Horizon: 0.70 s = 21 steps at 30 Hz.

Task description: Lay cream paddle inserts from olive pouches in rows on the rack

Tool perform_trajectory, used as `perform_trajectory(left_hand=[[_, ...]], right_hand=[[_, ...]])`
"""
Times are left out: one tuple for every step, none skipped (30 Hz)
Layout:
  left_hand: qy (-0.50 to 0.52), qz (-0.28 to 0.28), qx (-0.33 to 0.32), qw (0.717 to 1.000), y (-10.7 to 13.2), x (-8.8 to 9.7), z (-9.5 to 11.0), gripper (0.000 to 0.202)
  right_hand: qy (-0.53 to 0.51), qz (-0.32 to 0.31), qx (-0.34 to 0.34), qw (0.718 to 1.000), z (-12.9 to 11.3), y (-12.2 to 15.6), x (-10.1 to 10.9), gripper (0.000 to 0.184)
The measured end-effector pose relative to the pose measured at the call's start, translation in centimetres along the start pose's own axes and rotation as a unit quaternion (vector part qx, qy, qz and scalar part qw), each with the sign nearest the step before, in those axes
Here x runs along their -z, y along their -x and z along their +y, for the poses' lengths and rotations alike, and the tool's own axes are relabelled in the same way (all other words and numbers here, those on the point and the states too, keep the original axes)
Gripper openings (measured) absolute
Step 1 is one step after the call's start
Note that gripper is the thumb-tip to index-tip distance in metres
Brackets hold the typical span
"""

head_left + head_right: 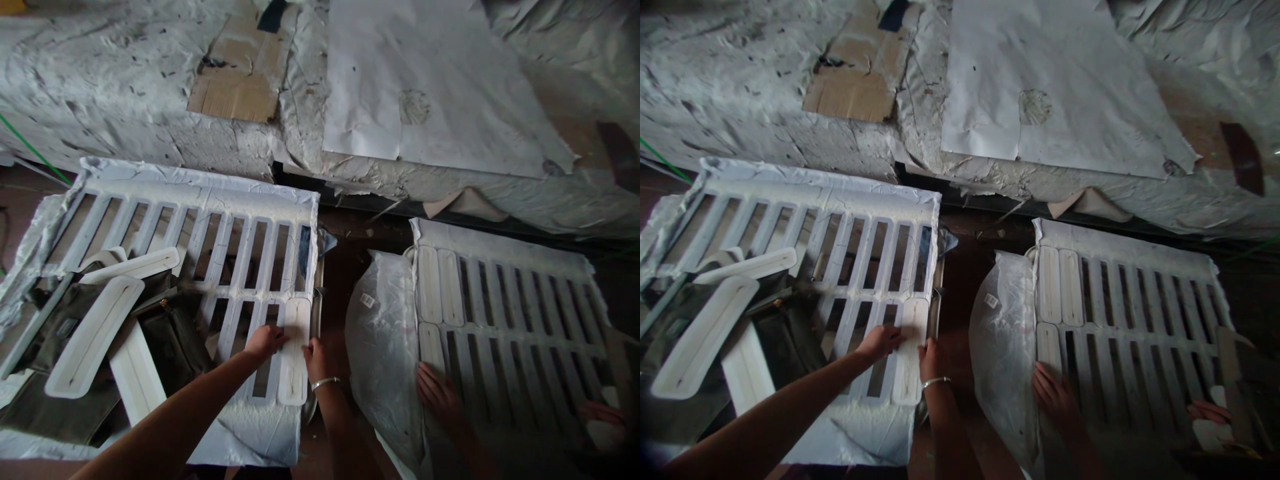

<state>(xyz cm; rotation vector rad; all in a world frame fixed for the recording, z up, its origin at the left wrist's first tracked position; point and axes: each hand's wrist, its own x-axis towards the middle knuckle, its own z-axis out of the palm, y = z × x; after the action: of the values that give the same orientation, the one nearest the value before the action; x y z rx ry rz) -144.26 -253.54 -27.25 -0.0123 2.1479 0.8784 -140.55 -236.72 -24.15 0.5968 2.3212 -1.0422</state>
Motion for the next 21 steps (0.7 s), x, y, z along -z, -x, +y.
perform_trajectory(left_hand=[[0.001, -0.001, -0.001, 1.0, 0.0, -0.1, -0.1, 0.033], [0.003, -0.001, -0.001, 1.0, 0.0, -0.1, -0.2, 0.033], [0.006, -0.001, -0.001, 1.0, 0.0, -0.2, -0.2, 0.033], [0.008, 0.0, -0.001, 1.0, 0.0, -0.3, -0.2, 0.034], [0.01, 0.0, -0.001, 1.0, 0.1, -0.3, -0.2, 0.034], [0.012, 0.0, 0.0, 1.0, 0.1, -0.3, -0.2, 0.034], [0.014, 0.0, 0.003, 1.0, 0.2, -0.3, -0.1, 0.033], [0.015, -0.001, 0.006, 1.0, 0.2, -0.3, -0.1, 0.033], [0.014, -0.001, 0.009, 1.0, 0.3, -0.3, 0.0, 0.032], [0.012, -0.002, 0.012, 1.0, 0.3, -0.3, 0.0, 0.032], [0.01, -0.003, 0.014, 1.0, 0.4, -0.3, 0.1, 0.032], [0.006, -0.003, 0.016, 1.0, 0.4, -0.2, 0.1, 0.033], [0.001, -0.003, 0.017, 1.0, 0.4, -0.2, 0.2, 0.034], [-0.004, -0.004, 0.018, 1.0, 0.3, -0.2, 0.2, 0.034], [-0.011, -0.004, 0.02, 1.0, 0.3, -0.1, 0.3, 0.034], [-0.019, -0.004, 0.022, 1.0, 0.2, -0.1, 0.3, 0.034], [-0.028, -0.005, 0.026, 0.999, 0.1, -0.1, 0.4, 0.033], [-0.039, -0.005, 0.03, 0.999, 0.0, -0.1, 0.5, 0.031], [-0.05, -0.006, 0.035, 0.998, -0.1, -0.1, 0.5, 0.03], [-0.06, -0.007, 0.04, 0.997, -0.2, -0.1, 0.6, 0.028], [-0.071, -0.008, 0.043, 0.997, -0.3, -0.1, 0.7, 0.027]], right_hand=[[0.011, -0.004, 0.003, 1.0, 0.1, 0.0, 0.4, 0.009], [0.019, -0.009, 0.004, 1.0, 0.2, -0.1, 0.8, 0.01], [0.023, -0.013, 0.003, 1.0, 0.2, -0.1, 1.1, 0.011], [0.022, -0.018, 0.003, 1.0, 0.2, -0.1, 1.3, 0.012], [0.016, -0.022, 0.005, 1.0, 0.1, -0.1, 1.4, 0.012], [0.008, -0.027, 0.008, 1.0, -0.1, -0.1, 1.4, 0.012], [-0.001, -0.03, 0.011, 0.999, -0.4, -0.1, 1.2, 0.013], [-0.009, -0.033, 0.012, 0.999, -0.8, -0.1, 1.0, 0.013], [-0.015, -0.034, 0.011, 0.999, -1.2, -0.1, 0.8, 0.013], [-0.021, -0.036, 0.01, 0.999, -1.5, -0.1, 0.6, 0.014], [-0.024, -0.039, 0.008, 0.999, -1.7, 0.0, 0.7, 0.015], [-0.026, -0.04, 0.005, 0.999, -1.5, 0.1, 1.2, 0.015], [-0.028, -0.036, 0.003, 0.999, -0.9, 0.3, 2.2, 0.015], [-0.029, -0.029, 0.001, 0.999, 0.2, 0.5, 3.8, 0.014], [-0.027, -0.013, -0.004, 1.0, 1.9, 0.8, 5.9, 0.012], [-0.028, 0.005, 0.001, 1.0, 4.0, 1.1, 8.6, 0.01], [-0.028, 0.021, 0.011, 0.999, 6.4, 1.5, 11.5, 0.008], [-0.018, 0.034, 0.023, 0.999, 8.9, 1.8, 14.4, 0.006], [0.002, 0.045, 0.032, 0.998, 11.3, 2.0, 17.1, 0.006], [0.012, 0.057, 0.028, 0.998, 13.4, 2.2, 19.4, 0.008], [0.017, 0.06, 0.028, 0.998, 15.0, 2.4, 21.1, 0.01]])
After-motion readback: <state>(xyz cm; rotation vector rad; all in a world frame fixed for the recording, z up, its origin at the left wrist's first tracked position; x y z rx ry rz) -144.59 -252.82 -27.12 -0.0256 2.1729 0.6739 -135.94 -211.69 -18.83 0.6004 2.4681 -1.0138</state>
